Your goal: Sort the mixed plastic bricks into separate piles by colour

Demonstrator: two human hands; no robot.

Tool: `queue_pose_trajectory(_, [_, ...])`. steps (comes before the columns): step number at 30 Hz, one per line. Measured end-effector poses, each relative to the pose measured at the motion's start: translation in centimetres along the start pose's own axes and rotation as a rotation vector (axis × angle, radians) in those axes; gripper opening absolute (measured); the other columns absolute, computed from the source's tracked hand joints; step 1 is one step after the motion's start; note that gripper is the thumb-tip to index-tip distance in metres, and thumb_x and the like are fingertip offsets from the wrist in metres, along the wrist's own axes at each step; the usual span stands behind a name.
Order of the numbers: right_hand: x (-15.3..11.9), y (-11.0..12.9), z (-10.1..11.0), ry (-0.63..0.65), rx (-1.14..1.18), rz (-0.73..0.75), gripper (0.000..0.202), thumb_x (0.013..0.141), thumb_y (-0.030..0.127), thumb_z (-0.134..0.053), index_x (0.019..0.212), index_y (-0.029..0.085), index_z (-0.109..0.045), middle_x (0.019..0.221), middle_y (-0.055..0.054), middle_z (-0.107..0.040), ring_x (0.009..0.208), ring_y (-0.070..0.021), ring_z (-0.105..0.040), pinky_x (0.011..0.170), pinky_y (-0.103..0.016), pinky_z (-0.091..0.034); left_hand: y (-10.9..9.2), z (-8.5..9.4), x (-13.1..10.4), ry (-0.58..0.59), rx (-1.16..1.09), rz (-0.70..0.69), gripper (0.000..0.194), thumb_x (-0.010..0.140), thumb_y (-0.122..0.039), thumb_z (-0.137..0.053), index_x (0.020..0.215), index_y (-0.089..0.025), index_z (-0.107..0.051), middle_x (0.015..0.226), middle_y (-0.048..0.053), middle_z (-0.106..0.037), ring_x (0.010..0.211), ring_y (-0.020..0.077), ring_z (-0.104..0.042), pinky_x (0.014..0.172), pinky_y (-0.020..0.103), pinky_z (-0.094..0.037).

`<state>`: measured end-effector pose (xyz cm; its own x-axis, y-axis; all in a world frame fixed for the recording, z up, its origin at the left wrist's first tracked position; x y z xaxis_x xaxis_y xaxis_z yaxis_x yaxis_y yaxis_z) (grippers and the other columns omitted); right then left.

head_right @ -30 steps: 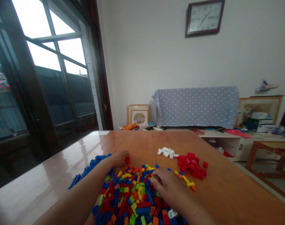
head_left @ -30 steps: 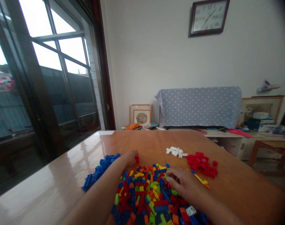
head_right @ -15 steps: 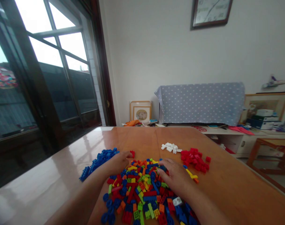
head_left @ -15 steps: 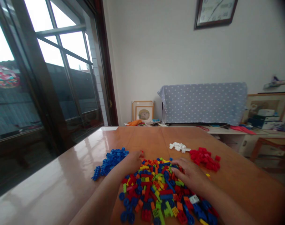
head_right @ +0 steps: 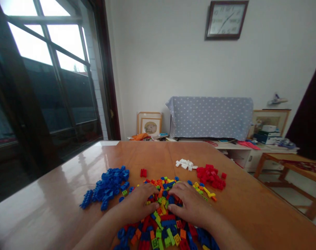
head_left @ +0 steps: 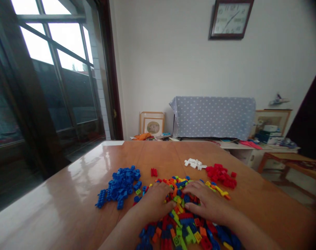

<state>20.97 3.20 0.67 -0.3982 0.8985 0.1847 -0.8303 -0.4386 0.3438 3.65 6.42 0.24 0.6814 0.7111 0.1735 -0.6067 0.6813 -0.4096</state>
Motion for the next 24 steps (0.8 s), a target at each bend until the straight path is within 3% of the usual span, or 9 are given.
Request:
queue_pose_trajectory(6, [-0.1, -1.7, 0.2, -0.031, 0.013, -0.004, 0.014, 0.084, 0.029, -0.062, 0.097, 0.026, -0.065, 0.107, -0.004, -0.067, 0.102, -0.0234, -0.058, 0.091, -0.036, -0.045, -0.5, 0.6, 0.1, -0.010, -0.046, -0.003, 0.019, 0.081, -0.031, -0.061, 0.098, -0.025, -0.067, 0.103, 0.004, -0.065, 0.100, 0.0227, -0.057, 0.088, 0.033, -0.046])
queue_pose_trajectory(11, [-0.2, -2.4, 0.8, -0.067, 0.059, 0.011, 0.014, 0.083, 0.019, -0.058, 0.095, 0.025, -0.064, 0.103, -0.003, -0.067, 0.100, -0.0221, -0.059, 0.089, -0.034, -0.045, -0.4, 1.0, 0.1, -0.011, -0.059, 0.010, 0.025, 0.075, -0.023, -0.061, 0.100, -0.025, -0.067, 0.103, 0.004, -0.065, 0.099, 0.0224, -0.057, 0.083, 0.030, -0.046])
queue_pose_trajectory(18, [-0.3, -2.9, 2.0, -0.130, 0.247, -0.064, 0.024, 0.088, 0.022, -0.052, 0.107, 0.023, -0.066, 0.105, -0.005, -0.067, 0.093, -0.0200, -0.062, 0.084, -0.032, -0.048, -0.6, 0.6, 0.2, 0.007, -0.063, 0.007, 0.032, 0.071, -0.015, -0.057, 0.100, -0.025, -0.066, 0.103, 0.004, -0.066, 0.097, 0.0224, -0.057, 0.086, 0.031, -0.045])
queue_pose_trajectory(24, [-0.4, -4.8, 1.5, -0.113, 0.387, -0.199, 0.031, 0.091, 0.038, -0.052, 0.108, 0.019, -0.068, 0.084, -0.002, -0.069, 0.076, -0.0177, -0.061, 0.066, -0.027, -0.047, -1.3, 0.6, 0.2, 0.030, -0.024, 0.009, 0.030, 0.072, -0.012, -0.055, 0.098, -0.024, -0.064, 0.100, 0.004, -0.066, 0.095, 0.0226, -0.058, 0.086, 0.032, -0.044])
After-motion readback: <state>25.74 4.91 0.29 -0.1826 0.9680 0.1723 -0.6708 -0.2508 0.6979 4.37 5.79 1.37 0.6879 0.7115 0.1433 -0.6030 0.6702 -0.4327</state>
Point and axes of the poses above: each hand's wrist, its own x-axis towards the middle knuckle, its own z-axis out of the back of the hand, y = z × x, the point moved 7 cm from there along x, towards the middle knuckle
